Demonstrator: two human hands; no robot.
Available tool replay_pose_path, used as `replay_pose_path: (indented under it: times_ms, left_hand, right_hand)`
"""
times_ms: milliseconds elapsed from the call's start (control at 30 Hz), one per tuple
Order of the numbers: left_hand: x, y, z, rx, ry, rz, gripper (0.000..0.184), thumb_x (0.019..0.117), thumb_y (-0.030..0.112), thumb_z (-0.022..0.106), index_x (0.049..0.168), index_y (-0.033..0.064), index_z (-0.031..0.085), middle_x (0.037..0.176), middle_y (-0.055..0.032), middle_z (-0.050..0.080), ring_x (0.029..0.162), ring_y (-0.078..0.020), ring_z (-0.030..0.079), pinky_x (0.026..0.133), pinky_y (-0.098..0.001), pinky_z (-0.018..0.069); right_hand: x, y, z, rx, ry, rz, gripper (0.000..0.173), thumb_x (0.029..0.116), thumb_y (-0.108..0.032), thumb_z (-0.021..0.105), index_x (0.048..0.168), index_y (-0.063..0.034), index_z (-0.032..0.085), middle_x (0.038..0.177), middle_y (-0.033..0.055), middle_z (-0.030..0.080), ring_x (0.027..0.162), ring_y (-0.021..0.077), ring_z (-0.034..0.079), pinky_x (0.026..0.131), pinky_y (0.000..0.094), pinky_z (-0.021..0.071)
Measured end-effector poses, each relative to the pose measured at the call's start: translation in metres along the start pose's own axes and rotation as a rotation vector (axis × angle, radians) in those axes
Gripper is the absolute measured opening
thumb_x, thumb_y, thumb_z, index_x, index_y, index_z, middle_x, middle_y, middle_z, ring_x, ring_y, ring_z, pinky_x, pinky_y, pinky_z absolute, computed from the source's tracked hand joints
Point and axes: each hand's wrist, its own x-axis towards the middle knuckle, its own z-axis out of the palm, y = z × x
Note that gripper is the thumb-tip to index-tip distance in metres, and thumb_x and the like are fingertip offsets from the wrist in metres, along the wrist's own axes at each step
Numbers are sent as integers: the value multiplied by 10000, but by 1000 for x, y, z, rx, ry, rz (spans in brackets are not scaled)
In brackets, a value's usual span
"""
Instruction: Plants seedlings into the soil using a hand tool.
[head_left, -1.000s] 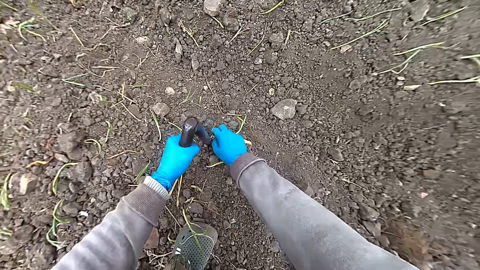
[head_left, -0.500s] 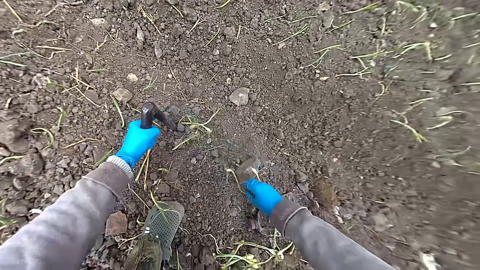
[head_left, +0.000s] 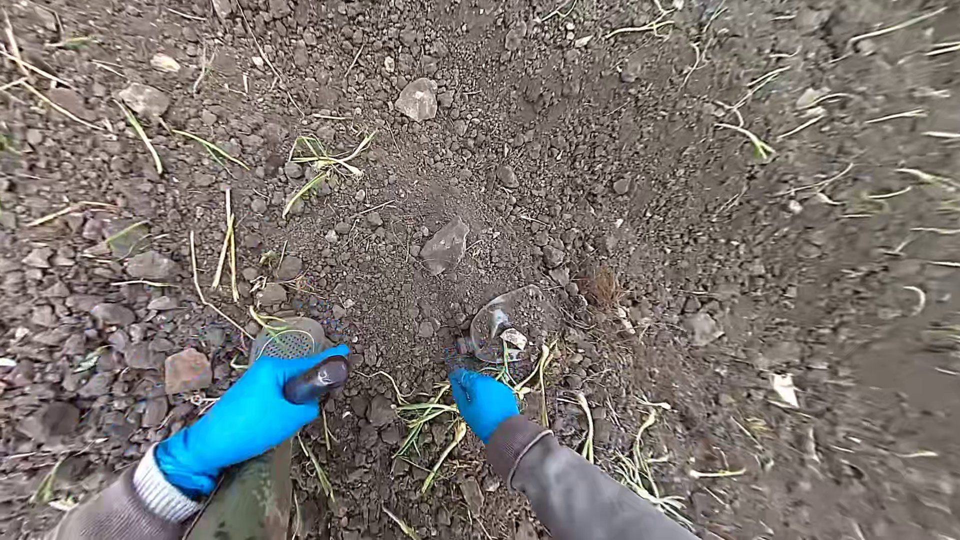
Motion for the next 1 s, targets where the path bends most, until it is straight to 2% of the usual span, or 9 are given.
replay_pose_path:
  times_ms: [67, 167, 233, 400, 533, 667, 767, 833, 1000]
  left_hand:
    - [5, -23, 17, 78, -55, -110, 460, 839, 183, 706, 1294, 249, 722, 800, 64, 674, 668, -42, 581, 645, -310, 498]
    - [-13, -37, 21, -109, 154, -128, 48, 754, 187, 708, 792, 175, 680, 591, 49, 568, 490, -73, 510, 467, -284, 423]
    - [-31, -38, 13, -286, 280, -25, 93, 734, 199, 715, 753, 195, 624, 561, 55, 543, 436, -75, 476, 412, -256, 407]
    - [-33, -20, 12, -119, 307, 46, 77, 739, 231, 708, 801, 216, 666, 593, 73, 582, 460, -58, 516, 428, -250, 441]
    - [-9, -54, 31, -257, 237, -129, 142, 769, 184, 678, 682, 162, 569, 499, 26, 478, 403, -103, 443, 403, -280, 386]
    - [-36, -30, 9, -412, 284, 85, 74, 788, 152, 673, 836, 194, 636, 514, 56, 476, 392, -62, 429, 387, -220, 391]
    - [-52, 36, -13, -170, 217, 228, 185, 777, 149, 676, 929, 246, 717, 656, 110, 608, 487, -15, 506, 465, -197, 454]
    - [-37, 69, -12, 104, 115, 184, 430, 727, 164, 695, 1133, 284, 771, 781, 150, 700, 547, 23, 552, 498, -189, 488]
    - [46, -3, 39, 350, -147, -70, 671, 851, 143, 733, 1473, 342, 577, 885, -29, 728, 753, -156, 659, 713, -460, 542]
  right_hand:
    - [-14, 4, 29, 16, 5, -34, 433, 1098, -346, 369, 1363, -160, 656, 1253, 133, 719, 1177, 332, 683, 984, 585, 519]
    - [-16, -4, 59, 64, -35, 19, 468, 1078, -388, 413, 1490, -217, 555, 1219, 142, 731, 1141, 348, 697, 957, 595, 527]
    - [-5, -12, 71, 97, -103, 103, 525, 1063, -382, 452, 1575, -266, 443, 1248, 150, 717, 1168, 365, 682, 969, 608, 521]
    - [-3, -16, 80, 146, 23, 50, 397, 1092, -325, 424, 1449, -259, 586, 1183, 121, 744, 1117, 346, 705, 923, 585, 541]
    - [-24, -22, 94, 283, 417, -373, 429, 1054, -310, 434, 1357, -159, 697, 1298, 93, 724, 1149, 263, 715, 935, 508, 581]
    - [-27, -50, 93, 295, 402, -425, 335, 1072, -316, 483, 1200, -115, 719, 1170, 99, 742, 1066, 271, 726, 902, 481, 587]
    - [-23, -63, 84, 256, 278, -261, 425, 1083, -221, 452, 1495, -154, 529, 1078, 140, 759, 995, 336, 741, 879, 519, 578]
    - [-20, -63, 75, 277, 317, -279, 392, 1074, -175, 456, 1440, -148, 594, 1198, 126, 742, 1048, 320, 736, 903, 516, 584]
    - [-18, -80, 35, 234, 541, -411, 284, 1051, -286, 535, 1196, -181, 757, 1009, 55, 764, 831, 255, 750, 666, 497, 601]
